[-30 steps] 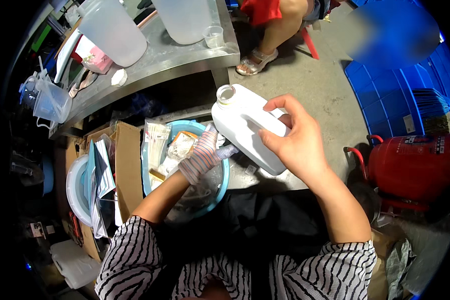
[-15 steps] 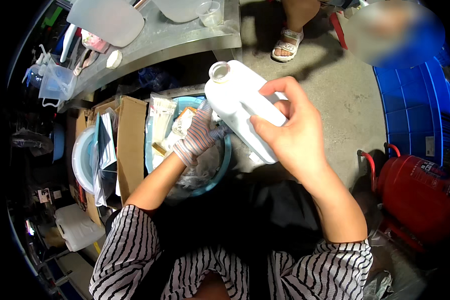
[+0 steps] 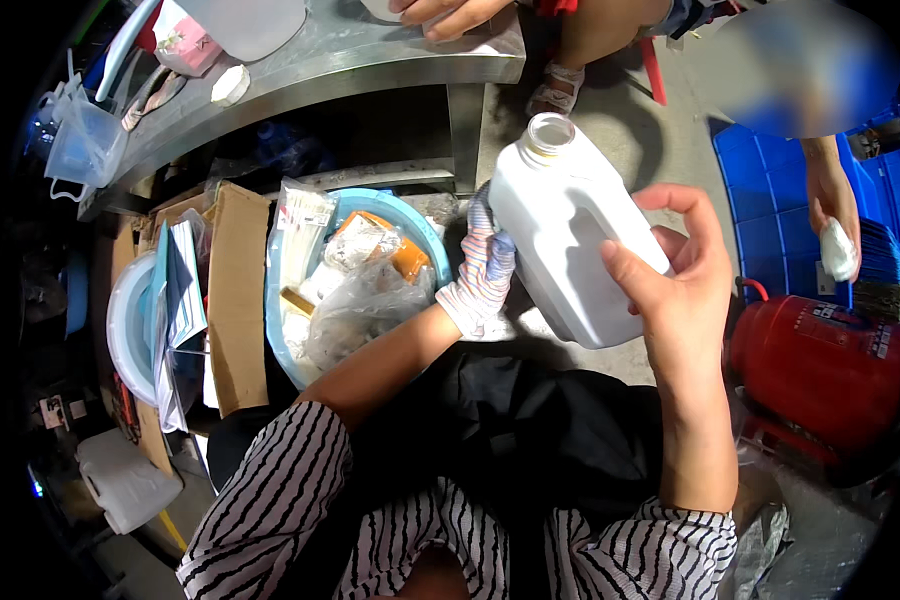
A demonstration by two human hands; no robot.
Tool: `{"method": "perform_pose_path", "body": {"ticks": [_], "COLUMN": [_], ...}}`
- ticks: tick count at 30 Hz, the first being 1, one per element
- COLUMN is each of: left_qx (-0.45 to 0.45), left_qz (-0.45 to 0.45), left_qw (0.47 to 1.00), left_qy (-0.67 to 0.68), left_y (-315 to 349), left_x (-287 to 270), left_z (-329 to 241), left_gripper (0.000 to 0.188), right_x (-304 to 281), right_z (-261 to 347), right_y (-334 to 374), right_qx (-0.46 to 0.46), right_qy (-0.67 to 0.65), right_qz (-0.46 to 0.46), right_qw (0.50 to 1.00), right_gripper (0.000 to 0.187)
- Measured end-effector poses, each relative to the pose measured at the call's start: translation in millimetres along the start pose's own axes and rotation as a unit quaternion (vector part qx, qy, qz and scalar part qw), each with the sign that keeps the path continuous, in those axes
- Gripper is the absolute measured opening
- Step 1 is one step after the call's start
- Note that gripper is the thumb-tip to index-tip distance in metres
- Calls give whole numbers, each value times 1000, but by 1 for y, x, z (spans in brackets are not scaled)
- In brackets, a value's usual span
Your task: The person pours a yellow liquid from a large white plastic jug into a small measuring cup. They then wipe the rim of the jug with a white tissue and place the tissue on the table. The person repeats the pouring process into the same cup.
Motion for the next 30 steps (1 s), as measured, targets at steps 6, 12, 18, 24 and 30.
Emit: {"method": "perform_pose_path", "body": {"ticks": [6,12,18,24,30], "left_qx": [8,16,32,40,63], "left_qz": [12,44,23,-22,-45], "left_qw": [1000,998,998,982,992], "left_qy": [21,42,41,181,103], "left_y": [1,2,1,-25,-52], "left_x": [11,3,-6,4,8], "left_z": [1,-3,-9,-30,-52], "left_gripper": [79,77,82,86,81], "right_x": [-8,-6,4,4,7], "right_z": [4,-2,7,47,101], "right_y": [13,13,14,20,16], "right_qx": [-31,-38,-76,-123,-130], "right_qy": [20,7,-1,64,160], "right_qz": [-38,-47,-36,-54,-77], "right_qw": [999,998,996,989,975], "right_gripper": [44,43,42,38,31]}}
Point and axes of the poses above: each hand's wrist, its own y-axis away from the middle knuckle, its own x-axis out of the palm, z = x × y, the point moved 7 cm from there along -y, towards the middle knuckle, and after that the axes turned 11 degrees about x, right-handed, at the moved point
